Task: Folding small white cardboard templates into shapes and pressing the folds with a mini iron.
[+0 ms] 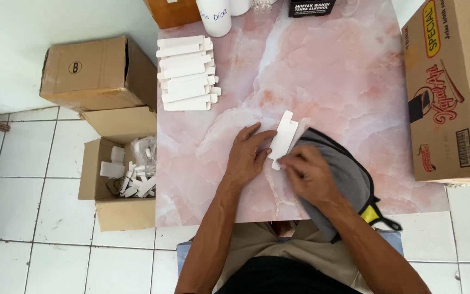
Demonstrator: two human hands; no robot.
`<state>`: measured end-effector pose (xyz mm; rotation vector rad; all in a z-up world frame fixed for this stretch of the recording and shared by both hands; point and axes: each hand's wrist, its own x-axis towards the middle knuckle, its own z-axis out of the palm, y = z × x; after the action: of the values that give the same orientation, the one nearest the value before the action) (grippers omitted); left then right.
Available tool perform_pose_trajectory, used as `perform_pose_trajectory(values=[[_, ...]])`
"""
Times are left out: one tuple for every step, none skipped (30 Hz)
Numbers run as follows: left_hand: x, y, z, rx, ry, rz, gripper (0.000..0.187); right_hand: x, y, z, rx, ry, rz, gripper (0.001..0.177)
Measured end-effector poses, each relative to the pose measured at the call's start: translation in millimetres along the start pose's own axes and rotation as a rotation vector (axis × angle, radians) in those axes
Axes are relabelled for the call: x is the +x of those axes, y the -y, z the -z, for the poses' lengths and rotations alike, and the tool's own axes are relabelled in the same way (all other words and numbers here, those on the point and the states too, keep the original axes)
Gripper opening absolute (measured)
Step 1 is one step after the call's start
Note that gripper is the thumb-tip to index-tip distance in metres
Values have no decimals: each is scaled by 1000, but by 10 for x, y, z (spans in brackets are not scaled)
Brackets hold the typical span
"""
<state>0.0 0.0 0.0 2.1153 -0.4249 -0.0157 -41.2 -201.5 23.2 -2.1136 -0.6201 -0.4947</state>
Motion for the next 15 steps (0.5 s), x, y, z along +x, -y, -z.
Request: perform_pose_trajectory(values=[[6,-15,7,0,1,3,42,21,-62,13,1,2,-2,11],[12,-28,14,-2,-3,1,42,41,-125,26,-71,-22,-11,10],[11,-39,13,-5,-7,1,42,50,-189,37,-144,-43,-21,9],[-8,-51,7,-6,-5,5,42,58,-173,33,-143,-41,-24,9],[0,-60,16,-1,-2,15,42,90,-164,25,-195,-13,-11,9],[7,-71,28,4,2,24,42,123,-151,16,-246,16,1,9],[11,-45,11,4,-1,26,42,142,-215,13,-245,18,3,9],[12,-17,-4,7,-1,23,42,161,-275,6,-307,36,-22,9],[7,11,-13,11,-2,21,42,181,-332,-6,-367,55,-45,9],[5,-16,2,11,-6,25,42,248,-366,4,-364,58,-42,9],[6,-44,17,4,3,34,42,312,-398,15,-360,37,-35,10],[7,-76,31,-3,12,43,42,376,-430,30,-356,16,-29,11],[3,-80,40,-3,11,40,42,397,-449,14,-358,15,-27,11],[-3,-85,48,3,19,38,43,418,-466,0,-370,-6,-30,8],[-4,-93,54,9,26,35,43,443,-485,-8,-383,-28,-31,6]])
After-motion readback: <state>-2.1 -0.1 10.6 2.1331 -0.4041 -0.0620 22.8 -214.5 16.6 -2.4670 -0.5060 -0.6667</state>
